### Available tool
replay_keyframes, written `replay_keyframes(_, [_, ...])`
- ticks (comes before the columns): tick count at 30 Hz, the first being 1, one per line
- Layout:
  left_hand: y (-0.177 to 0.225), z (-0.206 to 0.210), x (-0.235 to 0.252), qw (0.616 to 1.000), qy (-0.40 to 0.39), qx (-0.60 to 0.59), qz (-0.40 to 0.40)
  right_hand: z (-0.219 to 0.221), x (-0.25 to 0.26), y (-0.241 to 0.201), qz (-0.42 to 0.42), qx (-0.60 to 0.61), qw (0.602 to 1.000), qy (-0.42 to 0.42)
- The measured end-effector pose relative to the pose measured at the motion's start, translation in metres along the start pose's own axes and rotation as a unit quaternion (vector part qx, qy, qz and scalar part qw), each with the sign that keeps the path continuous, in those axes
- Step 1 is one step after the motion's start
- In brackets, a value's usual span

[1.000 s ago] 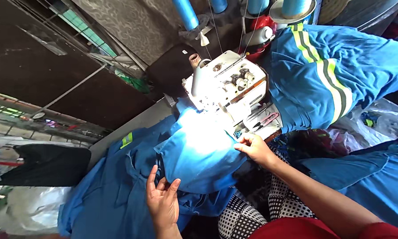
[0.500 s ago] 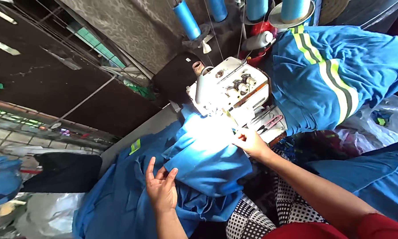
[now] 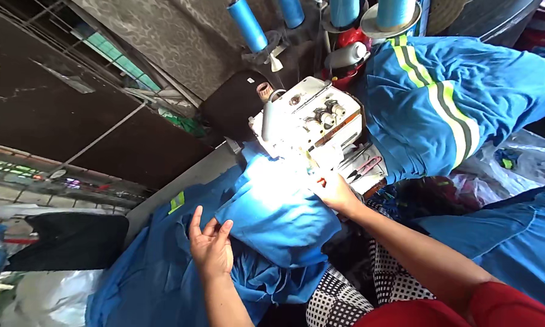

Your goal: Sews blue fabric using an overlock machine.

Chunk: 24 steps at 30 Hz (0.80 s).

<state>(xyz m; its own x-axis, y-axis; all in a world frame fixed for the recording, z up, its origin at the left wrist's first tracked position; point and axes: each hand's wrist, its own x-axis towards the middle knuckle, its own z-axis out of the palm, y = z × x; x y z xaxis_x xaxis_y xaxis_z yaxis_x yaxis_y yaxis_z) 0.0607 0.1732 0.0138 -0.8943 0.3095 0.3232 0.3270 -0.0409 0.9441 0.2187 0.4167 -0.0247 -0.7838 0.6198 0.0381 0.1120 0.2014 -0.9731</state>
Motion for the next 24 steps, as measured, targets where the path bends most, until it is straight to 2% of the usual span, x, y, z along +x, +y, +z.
replay_keyframes(5, [-0.006,0.002,0.011,0.998,0.043,0.037,0.002,0.002,0.008,-0.004,0.014,-0.015,1.0,0.011])
replay_keyframes(9, [-0.023,0.007,-0.031,0.977,0.098,0.181,0.05,0.008,-0.006,0.021,-0.056,0.0,0.997,0.056])
replay_keyframes(10, [-0.025,0.013,-0.048,0.966,0.105,0.228,0.058,0.008,-0.009,0.03,-0.06,0.017,0.997,0.043])
replay_keyframes(12, [-0.029,0.028,-0.081,0.934,0.085,0.343,0.046,0.004,-0.018,0.044,-0.031,0.075,0.996,-0.04])
replay_keyframes(15, [-0.04,0.035,-0.098,0.889,0.041,0.453,0.059,0.0,-0.043,0.056,0.013,0.134,0.977,-0.164])
replay_keyframes(16, [-0.041,0.033,-0.096,0.889,0.04,0.452,0.063,-0.002,-0.052,0.061,0.014,0.127,0.976,-0.175])
replay_keyframes(18, [-0.037,0.024,-0.087,0.914,0.04,0.4,0.05,-0.004,-0.07,0.072,0.018,0.11,0.979,-0.171])
replay_keyframes(21, [-0.032,0.011,-0.078,0.957,0.043,0.285,0.013,-0.003,-0.094,0.089,0.049,0.116,0.984,-0.126])
replay_keyframes(24, [-0.022,0.01,-0.066,0.988,0.021,0.154,0.008,-0.001,-0.098,0.087,0.062,0.107,0.989,-0.077])
